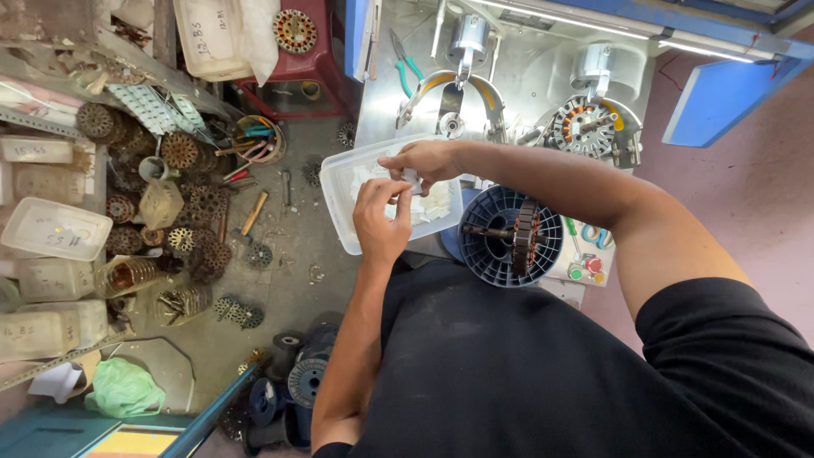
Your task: The person inserts small white insulating pieces into the slots of a motor stator held in a blue basket. They repeatedly pick pieces from a nearby container and place them into the stator slots by hand.
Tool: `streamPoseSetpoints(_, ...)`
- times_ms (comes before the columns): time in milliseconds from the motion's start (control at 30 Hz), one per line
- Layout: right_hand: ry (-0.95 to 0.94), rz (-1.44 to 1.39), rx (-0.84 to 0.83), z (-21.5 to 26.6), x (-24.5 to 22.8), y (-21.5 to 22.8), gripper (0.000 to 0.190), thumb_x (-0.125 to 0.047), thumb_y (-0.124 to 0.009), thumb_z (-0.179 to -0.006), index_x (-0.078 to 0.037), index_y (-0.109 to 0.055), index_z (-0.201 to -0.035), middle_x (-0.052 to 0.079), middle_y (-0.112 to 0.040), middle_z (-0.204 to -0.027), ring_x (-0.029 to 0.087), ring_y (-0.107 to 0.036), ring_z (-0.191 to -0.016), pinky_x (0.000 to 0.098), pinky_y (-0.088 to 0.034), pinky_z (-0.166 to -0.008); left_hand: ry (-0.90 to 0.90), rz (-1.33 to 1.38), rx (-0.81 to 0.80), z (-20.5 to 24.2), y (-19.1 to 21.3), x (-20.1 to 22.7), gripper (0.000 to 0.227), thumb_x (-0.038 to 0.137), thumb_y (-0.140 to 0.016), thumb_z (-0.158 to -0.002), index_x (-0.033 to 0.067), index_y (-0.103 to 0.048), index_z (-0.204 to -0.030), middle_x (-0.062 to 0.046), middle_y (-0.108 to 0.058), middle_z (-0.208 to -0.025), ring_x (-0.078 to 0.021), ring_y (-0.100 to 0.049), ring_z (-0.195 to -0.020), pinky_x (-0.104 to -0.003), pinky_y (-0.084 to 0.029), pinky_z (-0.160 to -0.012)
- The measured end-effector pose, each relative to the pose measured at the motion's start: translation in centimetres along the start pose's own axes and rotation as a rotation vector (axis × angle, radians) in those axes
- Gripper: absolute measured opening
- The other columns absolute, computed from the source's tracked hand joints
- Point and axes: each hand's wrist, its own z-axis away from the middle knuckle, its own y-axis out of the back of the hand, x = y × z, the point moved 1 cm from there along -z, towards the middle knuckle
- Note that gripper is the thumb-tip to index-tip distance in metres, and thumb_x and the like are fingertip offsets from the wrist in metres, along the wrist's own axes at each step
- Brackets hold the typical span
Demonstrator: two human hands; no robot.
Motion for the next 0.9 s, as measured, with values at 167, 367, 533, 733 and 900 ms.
streamPoseSetpoints(167,-0.017,-0.025,0.009,-0.1,0.4,0.6,0.037,-0.027,-0.069,-0.099,-0.008,-0.055,-0.069,0.001,-0.047,-0.060,0.011,-0.038,-0.044,0.0297,-0.025,-0.039,0.045,0.190,0.082,1.5,2.0,-0.6,0.010,-0.003,-0.065,-0.095,0.0005,-0.067,-0.104,-0.010,-0.068,-0.104,-0.0185,-0.070,-0.095,-0.029,-0.061,-0.074)
streamPoseSetpoints(367,0.110,-0.139,-0.217,1.5,0.1,0.9,0.033,-0.001,-0.070,-0.085,-0.011,-0.044,-0.067,0.000,-0.044,-0.060,0.009,-0.038,-0.045,0.0266,-0.025,-0.038,0.406,0.449,0.139,3.5,2.9,-2.5,0.010,0.001,-0.066,-0.098,-0.0035,-0.067,-0.107,-0.007,-0.071,-0.088,-0.0122,-0.068,-0.071,-0.026,-0.057,-0.066)
streamPoseSetpoints(533,0.004,-0.045,-0.125,2.5,-0.6,0.0,0.019,-0.002,-0.064,-0.081,-0.006,-0.075,-0.096,0.003,-0.049,-0.060,0.010,-0.046,-0.047,0.0249,-0.029,-0.039,0.441,0.531,0.081,3.8,3.0,-2.5,0.017,-0.002,-0.068,-0.095,-0.0044,-0.070,-0.112,-0.009,-0.071,-0.088,-0.0129,-0.070,-0.078,-0.026,-0.057,-0.073)
streamPoseSetpoints(733,0.009,-0.043,-0.127,4.2,-1.4,-0.5,0.019,-0.004,-0.064,-0.083,0.008,-0.071,-0.096,0.010,-0.064,-0.068,0.015,-0.056,-0.050,0.0242,-0.029,-0.035,0.382,0.559,-0.011,3.4,3.1,-1.2,0.024,0.001,-0.073,-0.094,-0.0036,-0.068,-0.117,-0.007,-0.070,-0.090,-0.0122,-0.070,-0.085,-0.025,-0.056,-0.077)
streamPoseSetpoints(900,0.138,-0.292,-0.085,6.9,-1.8,0.4,0.025,-0.019,-0.066,-0.092,-0.004,-0.060,-0.073,0.007,-0.057,-0.060,0.012,-0.049,-0.041,0.0233,-0.025,-0.031,0.312,0.529,-0.021,2.6,3.0,0.3,0.014,0.007,-0.067,-0.103,-0.0036,-0.071,-0.111,-0.010,-0.075,-0.088,-0.0133,-0.073,-0.080,-0.026,-0.060,-0.075)
